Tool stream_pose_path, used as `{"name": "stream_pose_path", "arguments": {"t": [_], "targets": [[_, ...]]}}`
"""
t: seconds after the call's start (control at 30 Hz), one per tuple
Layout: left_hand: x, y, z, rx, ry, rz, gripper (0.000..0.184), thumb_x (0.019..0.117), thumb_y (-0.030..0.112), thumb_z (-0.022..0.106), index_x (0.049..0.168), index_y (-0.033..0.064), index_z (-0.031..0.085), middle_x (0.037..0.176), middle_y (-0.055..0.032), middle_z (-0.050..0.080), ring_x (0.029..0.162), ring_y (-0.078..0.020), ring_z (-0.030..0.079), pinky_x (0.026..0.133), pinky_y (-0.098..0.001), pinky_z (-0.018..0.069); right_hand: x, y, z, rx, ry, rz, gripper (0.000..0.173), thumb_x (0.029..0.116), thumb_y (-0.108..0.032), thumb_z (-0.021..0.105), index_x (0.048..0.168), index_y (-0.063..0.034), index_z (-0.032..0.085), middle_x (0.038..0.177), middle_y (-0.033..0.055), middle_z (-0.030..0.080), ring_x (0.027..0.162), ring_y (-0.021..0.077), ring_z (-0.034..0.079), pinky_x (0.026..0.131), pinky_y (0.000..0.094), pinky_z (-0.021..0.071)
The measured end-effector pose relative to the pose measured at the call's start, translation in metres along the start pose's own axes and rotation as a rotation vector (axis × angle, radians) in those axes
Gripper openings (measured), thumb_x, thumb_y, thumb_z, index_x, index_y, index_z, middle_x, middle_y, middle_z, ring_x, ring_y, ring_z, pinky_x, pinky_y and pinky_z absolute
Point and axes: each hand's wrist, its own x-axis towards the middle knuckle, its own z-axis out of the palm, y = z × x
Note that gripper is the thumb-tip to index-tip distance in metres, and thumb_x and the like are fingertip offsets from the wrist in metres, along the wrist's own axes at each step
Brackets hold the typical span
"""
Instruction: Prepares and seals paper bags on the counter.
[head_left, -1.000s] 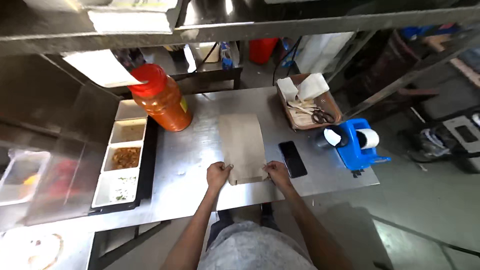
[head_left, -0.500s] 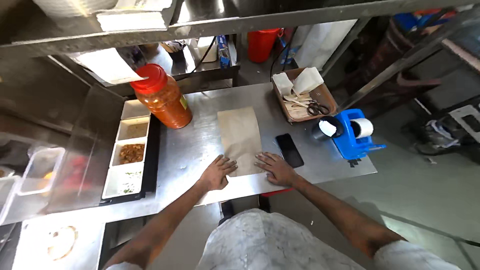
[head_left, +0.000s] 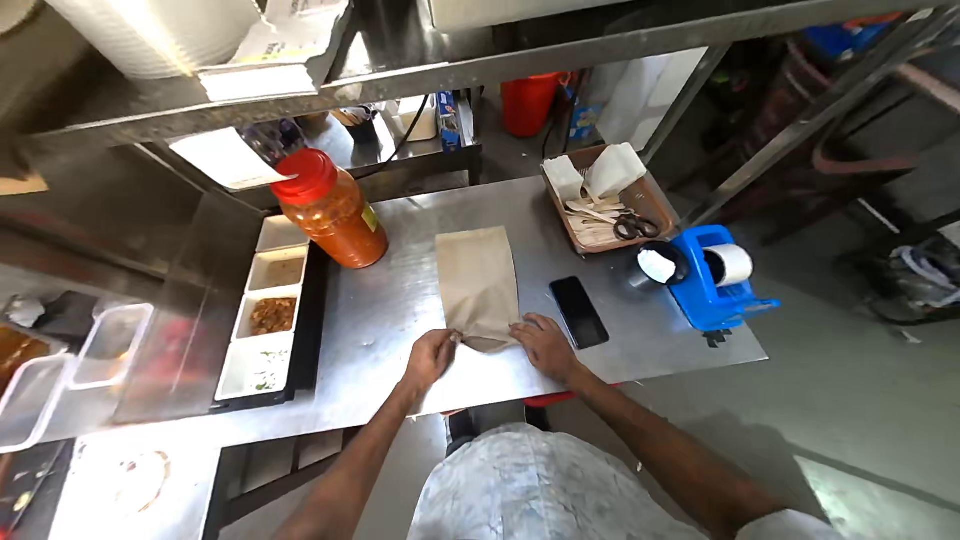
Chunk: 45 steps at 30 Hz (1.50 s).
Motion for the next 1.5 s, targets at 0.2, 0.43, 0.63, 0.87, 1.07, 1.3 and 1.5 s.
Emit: {"name": "stream_pose_path", "arguments": {"t": [0.2, 0.43, 0.63, 0.87, 1.07, 1.3, 1.5], "targets": [[0.006, 0.015, 0.0, 0.345, -0.125, 0.168, 0.065, 0.0846, 0.068, 0.069, 0.136, 0.0277, 0.066, 0.138, 0.0013, 0.064, 0.124, -0.0216, 0.06, 0.105, -0.0474, 0.049, 0.009, 0.005, -0.012, 0.143, -0.082, 0.038, 0.021, 0.0943, -0.02, 0.061, 0.11, -0.0177, 0.076, 0.133, -0.0048, 0.066, 0.129, 0.0186, 0.057, 0.107, 0.0415, 0.0493], [0.009, 0.0, 0.018, 0.292, -0.091, 0.28, 0.043, 0.0992, 0.04, 0.06, 0.136, 0.0193, 0.067, 0.15, -0.0001, 0.056, 0.146, -0.0194, 0.044, 0.12, -0.0414, 0.0384, 0.027, 0.01, -0.012, 0.171, -0.206, -0.04, 0.024, 0.0996, -0.019, 0.058, 0.112, -0.0231, 0.078, 0.143, -0.0094, 0.062, 0.148, 0.0198, 0.039, 0.122, 0.0448, 0.0342], [0.029, 0.009, -0.013, -0.082, -0.032, -0.085, 0.035, 0.1053, 0.032, 0.055, 0.102, 0.0031, 0.074, 0.087, -0.0085, 0.073, 0.082, -0.0171, 0.071, 0.082, -0.0393, 0.0596, 0.052, 0.013, -0.034, 0.558, -0.313, 0.449, 0.029, 0.106, -0.027, 0.054, 0.097, -0.0039, 0.07, 0.082, 0.0084, 0.065, 0.078, 0.0196, 0.063, 0.076, 0.0419, 0.053], [0.078, 0.017, -0.01, -0.197, 0.226, -0.326, 0.034, 0.1002, 0.037, 0.065, 0.115, 0.0069, 0.074, 0.134, -0.0166, 0.056, 0.096, -0.0235, 0.065, 0.084, -0.0416, 0.0587, 0.09, 0.014, -0.022, 0.598, 0.058, 0.624, 0.021, 0.0984, -0.024, 0.068, 0.097, -0.0042, 0.075, 0.138, 0.0182, 0.049, 0.107, 0.0257, 0.061, 0.087, 0.0435, 0.0569], [0.092, 0.03, -0.015, -0.039, 0.209, -0.319, 0.036, 0.0996, 0.042, 0.064, 0.104, 0.0098, 0.078, 0.103, -0.005, 0.074, 0.08, -0.0188, 0.068, 0.08, -0.0451, 0.0581, 0.089, 0.015, -0.007, 0.462, 0.124, 0.713, 0.026, 0.1, -0.025, 0.065, 0.088, -0.003, 0.071, 0.094, 0.0112, 0.065, 0.086, 0.0231, 0.064, 0.081, 0.044, 0.0558], [0.086, 0.038, 0.004, -0.367, 0.351, -0.518, 0.066, 0.0882, 0.047, 0.079, 0.138, 0.0131, 0.054, 0.083, -0.0085, 0.068, 0.069, -0.0206, 0.066, 0.07, -0.0442, 0.0588, 0.082, -0.002, -0.005, 0.346, 0.198, 0.721, 0.031, 0.104, -0.024, 0.058, 0.083, -0.004, 0.066, 0.068, 0.0093, 0.059, 0.065, 0.024, 0.061, 0.065, 0.0465, 0.0526], [0.093, 0.029, 0.011, -0.452, 0.346, -0.447, 0.039, 0.086, 0.036, 0.083, 0.101, 0.0024, 0.07, 0.102, -0.011, 0.067, 0.09, -0.0218, 0.066, 0.082, -0.0425, 0.0579, 0.074, -0.012, 0.002, 0.203, 0.285, 0.683, 0.025, 0.103, -0.025, 0.058, 0.093, -0.0062, 0.072, 0.094, 0.0143, 0.068, 0.084, 0.0299, 0.069, 0.075, 0.0511, 0.0575]]}}
